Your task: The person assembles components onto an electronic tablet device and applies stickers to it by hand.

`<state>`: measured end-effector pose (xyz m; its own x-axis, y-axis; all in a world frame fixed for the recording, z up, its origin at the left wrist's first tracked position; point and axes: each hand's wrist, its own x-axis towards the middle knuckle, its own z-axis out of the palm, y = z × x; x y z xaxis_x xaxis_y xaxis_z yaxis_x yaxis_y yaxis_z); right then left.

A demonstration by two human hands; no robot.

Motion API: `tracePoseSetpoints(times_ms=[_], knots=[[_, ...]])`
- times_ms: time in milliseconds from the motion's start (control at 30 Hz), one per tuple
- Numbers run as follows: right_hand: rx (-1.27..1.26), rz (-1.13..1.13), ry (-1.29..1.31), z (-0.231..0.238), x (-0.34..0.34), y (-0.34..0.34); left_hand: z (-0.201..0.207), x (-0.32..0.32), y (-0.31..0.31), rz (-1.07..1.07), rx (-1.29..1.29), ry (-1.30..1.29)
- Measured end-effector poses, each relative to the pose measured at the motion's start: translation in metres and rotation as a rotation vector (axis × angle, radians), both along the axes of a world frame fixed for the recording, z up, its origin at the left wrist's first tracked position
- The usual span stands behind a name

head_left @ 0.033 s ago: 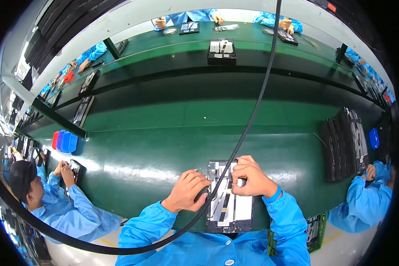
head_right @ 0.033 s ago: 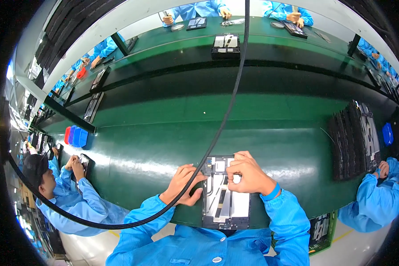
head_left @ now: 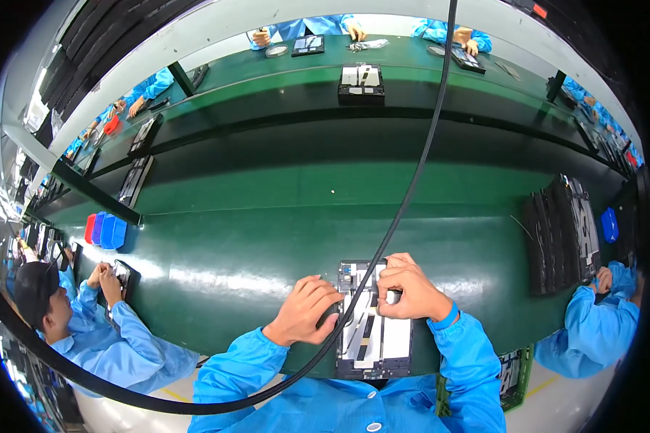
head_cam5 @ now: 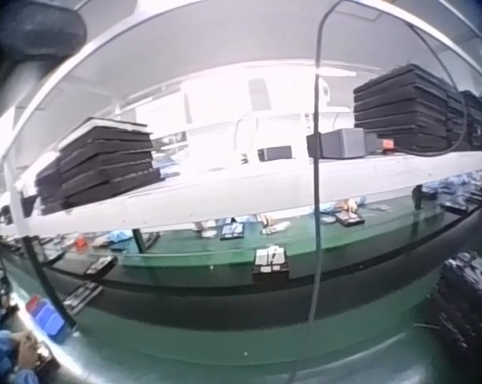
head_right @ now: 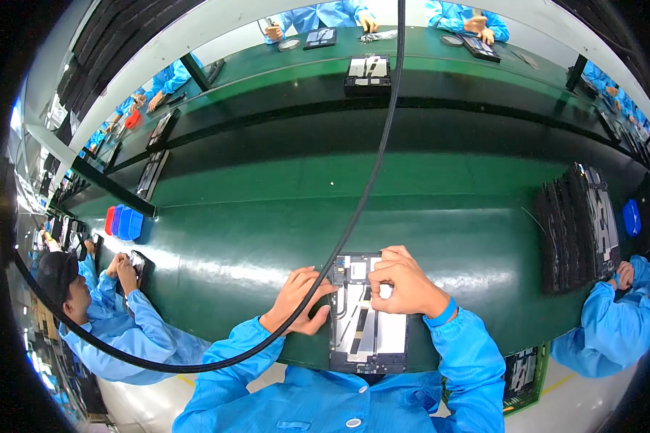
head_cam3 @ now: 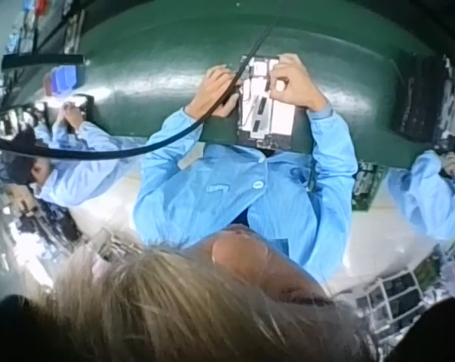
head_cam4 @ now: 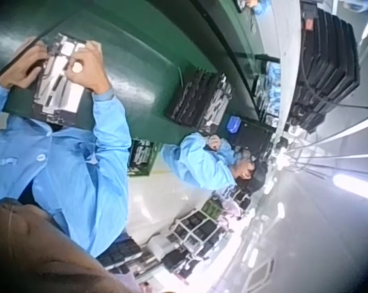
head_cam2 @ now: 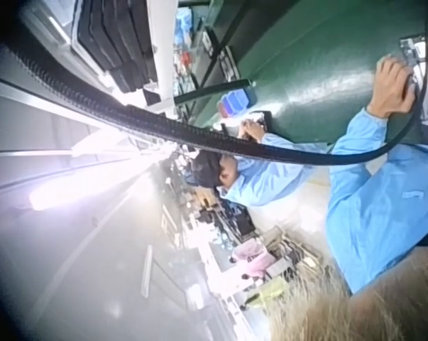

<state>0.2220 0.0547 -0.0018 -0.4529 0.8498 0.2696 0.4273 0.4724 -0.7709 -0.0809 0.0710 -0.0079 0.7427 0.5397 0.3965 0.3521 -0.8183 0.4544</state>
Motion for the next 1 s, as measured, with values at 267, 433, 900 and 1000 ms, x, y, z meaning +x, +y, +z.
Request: tracePoseSetpoints(times_ms=[267, 433, 900, 1000], knots=[[0.025, 0.018, -0.035, -0.001, 0.000, 0.001, -0.007, 0.005, -0.013, 0.097, -0.051, -0.016], [-0.002, 0.028, -0.070, 0.000, 0.002, -0.007, -0.009, 0.026, -0.029, 0.244, 0.120, 0.020], [0.110, -0.234, -0.097, 0.017, 0.001, -0.025, -0.006, 0.010, -0.015, 0.138, 0.277, 0.013], [0.070, -0.265, -0.058, 0.013, 0.006, -0.030, -0.006, 0.008, -0.008, 0.035, 0.293, 0.024]])
